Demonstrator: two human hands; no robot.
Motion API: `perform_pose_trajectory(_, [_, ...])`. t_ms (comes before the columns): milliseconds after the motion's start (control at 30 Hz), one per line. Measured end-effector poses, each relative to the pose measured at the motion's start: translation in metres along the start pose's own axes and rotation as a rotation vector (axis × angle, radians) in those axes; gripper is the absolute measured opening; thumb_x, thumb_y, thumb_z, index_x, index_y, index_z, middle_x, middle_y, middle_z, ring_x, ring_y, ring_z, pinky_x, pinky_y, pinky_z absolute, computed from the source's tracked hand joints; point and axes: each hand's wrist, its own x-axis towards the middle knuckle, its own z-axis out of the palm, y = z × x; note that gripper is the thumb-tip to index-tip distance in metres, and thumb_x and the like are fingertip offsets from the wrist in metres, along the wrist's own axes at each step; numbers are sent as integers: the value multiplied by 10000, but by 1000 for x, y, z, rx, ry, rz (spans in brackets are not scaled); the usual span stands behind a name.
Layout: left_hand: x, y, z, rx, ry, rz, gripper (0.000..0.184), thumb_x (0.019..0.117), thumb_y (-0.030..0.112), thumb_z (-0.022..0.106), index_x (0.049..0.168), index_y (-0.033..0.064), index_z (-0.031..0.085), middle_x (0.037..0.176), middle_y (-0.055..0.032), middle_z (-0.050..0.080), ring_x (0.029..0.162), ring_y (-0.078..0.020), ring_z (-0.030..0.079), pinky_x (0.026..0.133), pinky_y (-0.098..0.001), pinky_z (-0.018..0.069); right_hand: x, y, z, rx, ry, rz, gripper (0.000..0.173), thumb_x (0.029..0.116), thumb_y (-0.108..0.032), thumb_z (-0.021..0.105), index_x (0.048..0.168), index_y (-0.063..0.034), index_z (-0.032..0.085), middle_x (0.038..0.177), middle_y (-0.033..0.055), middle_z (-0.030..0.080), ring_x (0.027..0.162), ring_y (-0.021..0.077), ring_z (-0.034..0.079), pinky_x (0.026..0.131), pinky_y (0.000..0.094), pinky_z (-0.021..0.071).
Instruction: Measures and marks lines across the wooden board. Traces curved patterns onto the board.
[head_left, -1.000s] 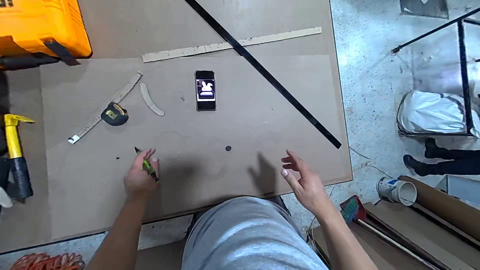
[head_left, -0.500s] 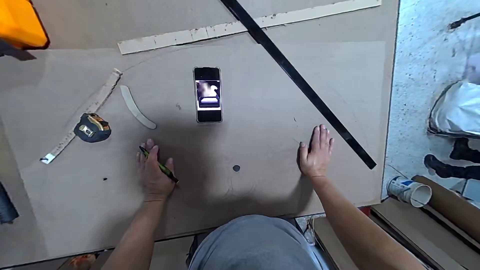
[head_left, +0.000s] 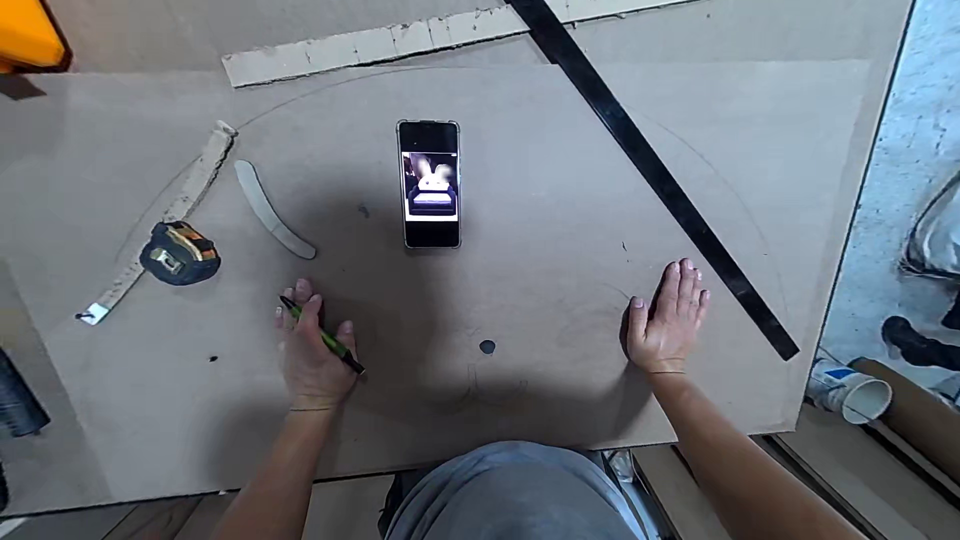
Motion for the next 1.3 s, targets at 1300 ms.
perform_pose_trajectory(1300, [3, 1, 2, 2, 31, 35, 615, 1057, 427, 415, 1541, 49, 384, 1649, -161, 359, 1555, -315, 289, 1283, -530, 204, 2, -1, -1, 1, -8, 13, 775, 1016, -594, 244, 1666, -176, 197, 1733, 40, 176, 1603, 225, 125, 1288, 567, 82])
